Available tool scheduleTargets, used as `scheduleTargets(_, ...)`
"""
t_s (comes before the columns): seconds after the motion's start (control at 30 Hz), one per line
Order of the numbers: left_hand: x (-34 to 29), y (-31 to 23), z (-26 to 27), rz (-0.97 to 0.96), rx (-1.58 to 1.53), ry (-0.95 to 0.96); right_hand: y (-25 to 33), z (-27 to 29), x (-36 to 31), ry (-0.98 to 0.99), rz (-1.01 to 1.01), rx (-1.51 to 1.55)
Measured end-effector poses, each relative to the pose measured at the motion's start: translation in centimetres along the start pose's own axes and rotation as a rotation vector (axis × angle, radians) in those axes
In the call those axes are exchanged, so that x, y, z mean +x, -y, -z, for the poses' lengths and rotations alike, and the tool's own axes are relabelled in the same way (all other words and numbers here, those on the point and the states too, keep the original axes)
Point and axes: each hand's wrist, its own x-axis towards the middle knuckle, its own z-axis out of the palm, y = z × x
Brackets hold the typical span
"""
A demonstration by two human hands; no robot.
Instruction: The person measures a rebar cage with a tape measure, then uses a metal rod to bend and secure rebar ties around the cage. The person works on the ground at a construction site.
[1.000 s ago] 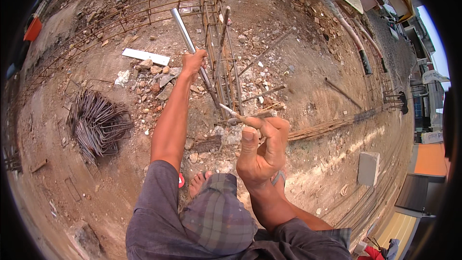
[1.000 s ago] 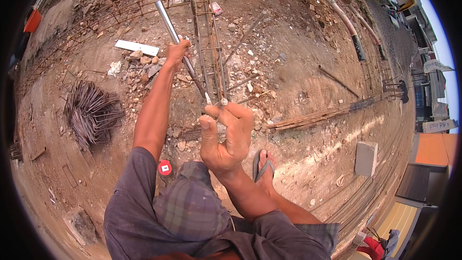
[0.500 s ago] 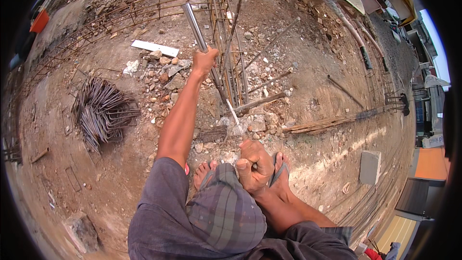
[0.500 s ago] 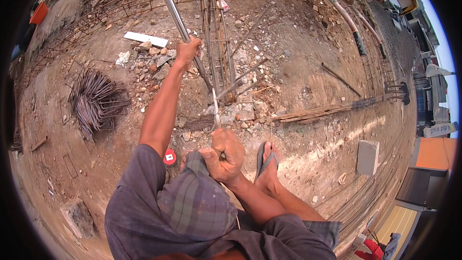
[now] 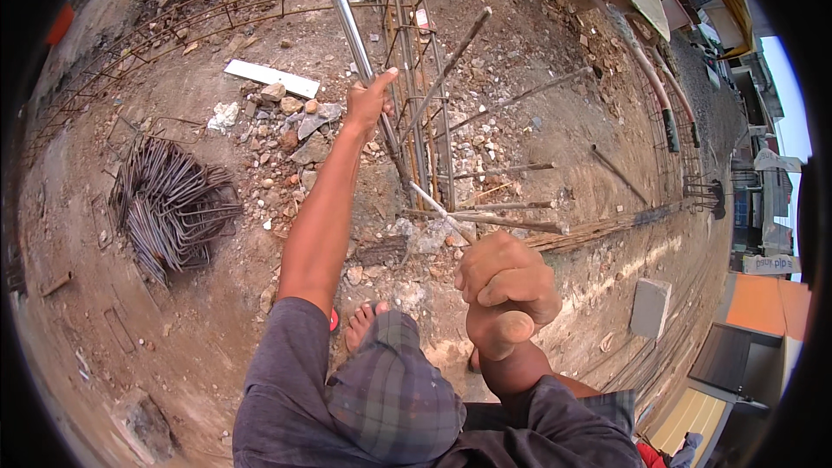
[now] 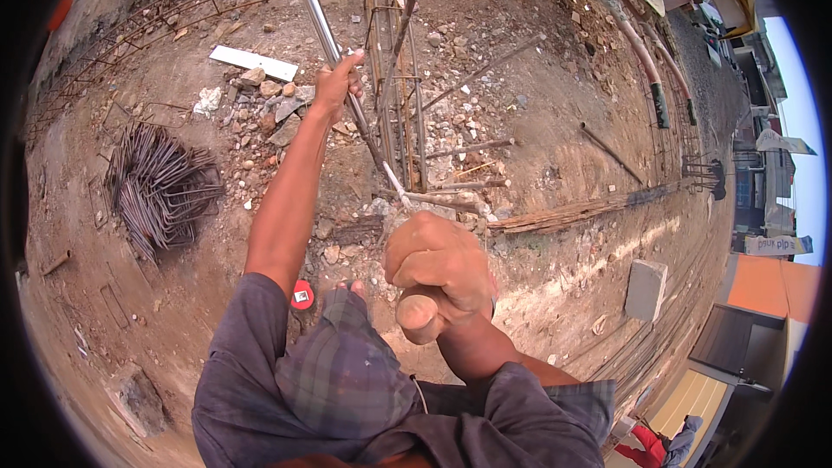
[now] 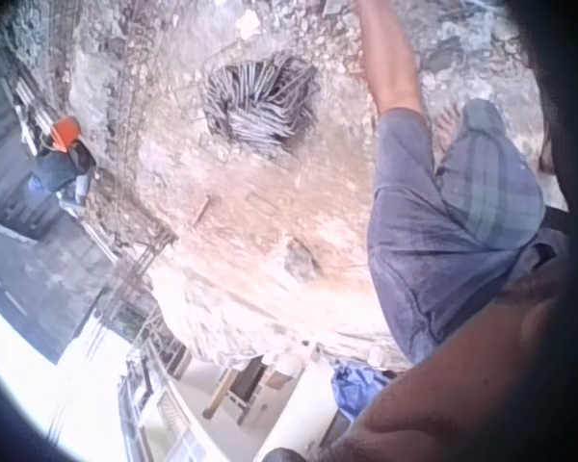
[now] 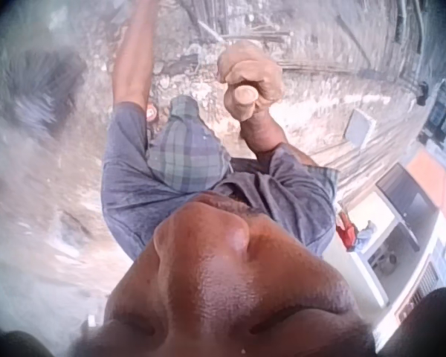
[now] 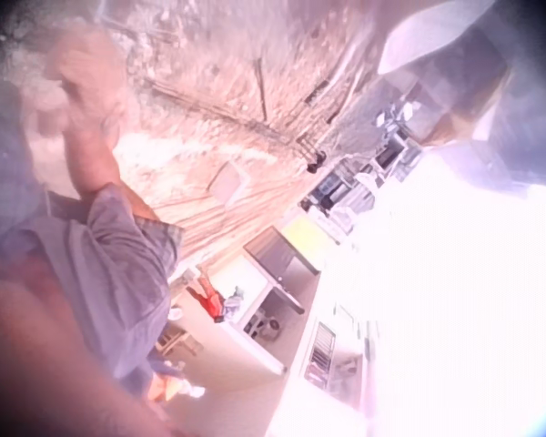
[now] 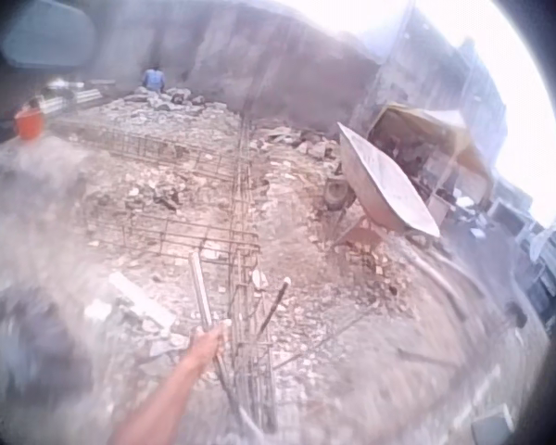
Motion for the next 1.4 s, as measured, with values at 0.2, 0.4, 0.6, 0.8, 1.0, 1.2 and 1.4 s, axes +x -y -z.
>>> scheduleTargets(0.2, 3.3, 1.2, -1.4, -0.034, 0.016, -0.097, -1.0, -0.3, 0.5, -0.030, 0.050, 0.081)
scheduleTargets(0.4, 4.2, 1.8, -1.4, -0.010, 0.068, -0.191, -0.1, -1.3, 0.8, -0.095, -0.089, -0.056)
scheduleTargets(0.6, 3.3, 0.6, -3.4, -0.037, 0.164, -0.225, -0.5, -0.2, 0.4, -0.029, -0.091, 0.012)
scheduleTargets(0.8, 3.2, 1.1, -3.3, -0.178, 0.423, -0.276, -1.2, -0.8, 0.7, -0.030, -0.047, -0.050)
scheduleTargets(1.0, 1.3, 1.2, -5.5, -0.143, 0.541, -0.261, 1.1, -1.4, 1.8, 0.017, 0.063, -0.274)
scheduleTargets(1.2, 2.6, 1.3, -3.1, -0.081, 0.463, -0.045, 2.0, -0.6, 2.6, 0.235, 0.290, -0.353)
scheduleTargets(1.4, 1.6, -0.8, -4.4, -0.255, 0.105, 0.084, 2.7, 0.9, 3.3, 0.383, 0.241, -0.432)
